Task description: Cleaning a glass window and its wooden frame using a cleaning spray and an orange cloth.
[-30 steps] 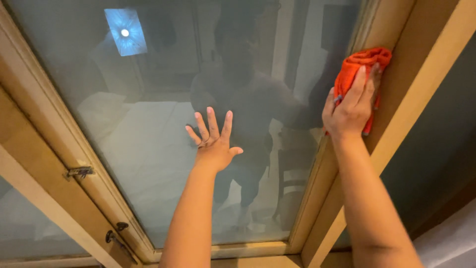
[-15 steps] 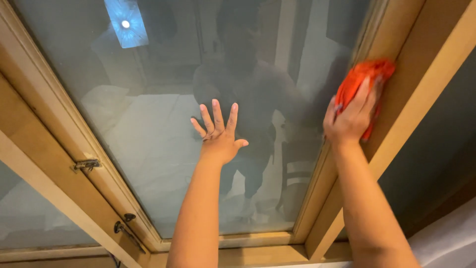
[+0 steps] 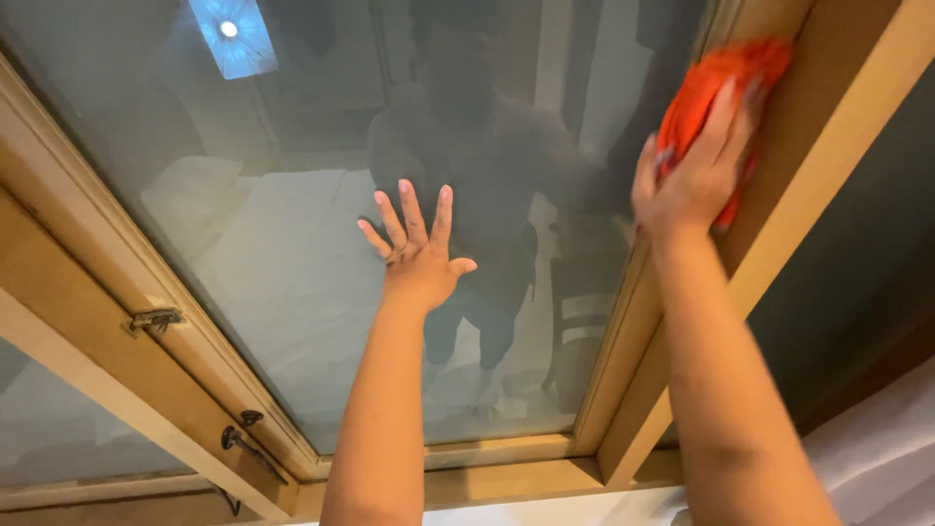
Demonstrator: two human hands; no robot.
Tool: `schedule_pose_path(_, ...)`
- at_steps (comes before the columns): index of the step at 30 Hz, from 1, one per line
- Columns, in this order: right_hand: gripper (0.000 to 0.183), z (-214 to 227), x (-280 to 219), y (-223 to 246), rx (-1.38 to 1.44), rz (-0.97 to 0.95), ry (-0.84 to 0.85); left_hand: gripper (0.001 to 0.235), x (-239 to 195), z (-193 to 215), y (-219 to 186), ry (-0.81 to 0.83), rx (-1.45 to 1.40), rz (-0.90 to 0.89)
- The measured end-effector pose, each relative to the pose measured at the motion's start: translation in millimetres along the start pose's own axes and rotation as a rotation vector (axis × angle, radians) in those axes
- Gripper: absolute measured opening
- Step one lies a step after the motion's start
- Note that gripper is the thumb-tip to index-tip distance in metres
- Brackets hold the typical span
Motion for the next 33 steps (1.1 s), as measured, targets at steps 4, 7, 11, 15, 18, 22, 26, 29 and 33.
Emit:
schedule_pose_path(4,0.087,-11,-31,-4,-0.054,0.011,0.013,0.1,6,-25,8,-0.032,-0.021,0.006)
schedule_pose_path(7,0.081,-4,23,-21,0.006,0.025,0.082,0.092,11,-44,16,-0.062,-0.002,-0.01)
schedule_pose_path(11,0.077,-3,78,-34,0.041,0.076,0.055,0.091,5,-37,10,-0.113,0.022,-0.038)
schedule_pose_path(15,0.072,-5,29,-16,0.016,0.041,-0.024,0.111,-12,-17,-5,0.078,0.008,0.045)
schedule_pose_path(18,0.069,-16,-42,-4,-0.03,0.051,-0.071,0.121,-6,-29,3,0.118,0.028,0.069)
schedule_pose_path(22,0.067,-28,-76,-11,-0.047,0.059,-0.024,0.123,-2,-34,5,0.034,0.027,0.033)
schedule_pose_path(26,0.07,-15,3,-33,-0.006,0.02,0.062,0.123,-1,-35,5,0.031,0.037,0.029)
schedule_pose_path(29,0.069,-3,31,-32,0.085,0.055,0.024,0.122,-4,-31,3,0.063,0.042,0.042)
schedule_pose_path(33,0.064,-17,-17,-30,0.086,-0.013,0.001,0.121,-4,-34,4,0.076,0.043,0.047)
Point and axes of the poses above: each hand's wrist, its own x-axis towards the middle knuckle, its own z-axis out of the back of the hand, y = z × x, the point moved 8 cm from there along x, towards the middle knuckle, and after that the axes turned 11 degrees about y, right-handed, at the moved point
